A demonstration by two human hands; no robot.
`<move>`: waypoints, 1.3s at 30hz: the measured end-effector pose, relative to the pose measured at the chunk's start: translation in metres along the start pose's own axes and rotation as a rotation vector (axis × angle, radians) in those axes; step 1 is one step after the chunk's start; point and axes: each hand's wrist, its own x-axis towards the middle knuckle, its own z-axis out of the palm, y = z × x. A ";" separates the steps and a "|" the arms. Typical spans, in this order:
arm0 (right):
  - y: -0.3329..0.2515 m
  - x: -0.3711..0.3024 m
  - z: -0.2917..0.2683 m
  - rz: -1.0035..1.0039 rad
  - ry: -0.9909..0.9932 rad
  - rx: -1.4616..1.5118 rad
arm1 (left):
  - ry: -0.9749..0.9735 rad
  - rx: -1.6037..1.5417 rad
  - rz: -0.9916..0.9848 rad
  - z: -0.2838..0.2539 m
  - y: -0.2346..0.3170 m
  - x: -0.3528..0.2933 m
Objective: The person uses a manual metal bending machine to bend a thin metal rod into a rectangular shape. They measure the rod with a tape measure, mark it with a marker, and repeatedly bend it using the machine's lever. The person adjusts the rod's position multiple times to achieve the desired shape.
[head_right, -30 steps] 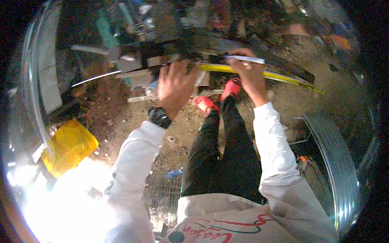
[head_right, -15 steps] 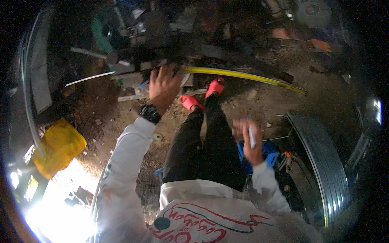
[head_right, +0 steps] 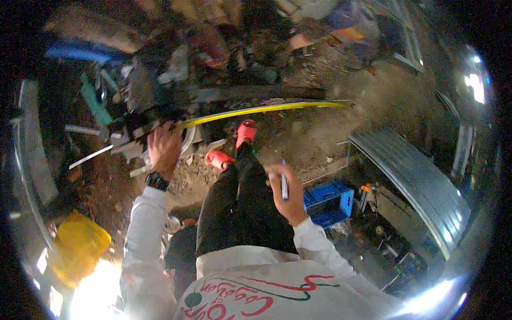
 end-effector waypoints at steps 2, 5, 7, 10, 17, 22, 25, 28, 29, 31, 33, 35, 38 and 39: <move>0.021 0.030 -0.014 -0.041 0.159 0.096 | 0.015 -0.033 -0.015 -0.002 0.009 0.003; 0.048 0.042 -0.043 -0.032 0.316 0.024 | -0.002 0.001 0.009 -0.009 0.011 0.009; 0.077 0.039 -0.069 0.022 0.353 -0.016 | -0.012 -0.011 0.001 -0.016 0.016 0.012; 0.122 0.046 -0.109 -0.121 0.528 -0.248 | 0.003 0.017 -0.006 -0.008 0.007 0.001; 0.243 0.194 -0.260 -0.293 0.782 0.023 | -0.052 -0.023 -0.032 -0.018 0.020 0.011; 0.238 0.233 -0.273 -0.141 0.508 0.198 | -0.060 0.026 0.001 -0.017 0.015 0.007; 0.231 0.241 -0.267 -0.145 0.562 0.166 | -0.058 0.010 0.003 -0.018 0.016 0.008; 0.237 0.241 -0.276 -0.132 0.582 0.215 | -0.046 0.004 0.023 -0.016 0.018 0.010; 0.233 0.243 -0.270 -0.132 0.556 0.260 | -0.050 0.015 0.021 -0.017 0.016 0.008; 0.233 0.241 -0.265 -0.070 0.593 0.173 | -0.031 0.026 0.033 -0.020 0.016 0.009; 0.238 0.236 -0.279 -0.033 0.598 0.049 | -0.015 0.006 0.039 -0.018 0.021 0.013; 0.237 0.239 -0.275 -0.044 0.599 0.089 | -0.014 -0.007 0.026 -0.020 0.020 0.014; 0.240 0.240 -0.277 -0.048 0.566 0.146 | -0.014 -0.016 0.016 -0.018 0.019 0.011; 0.243 0.239 -0.277 -0.072 0.559 0.154 | -0.010 -0.005 0.010 -0.020 0.017 0.008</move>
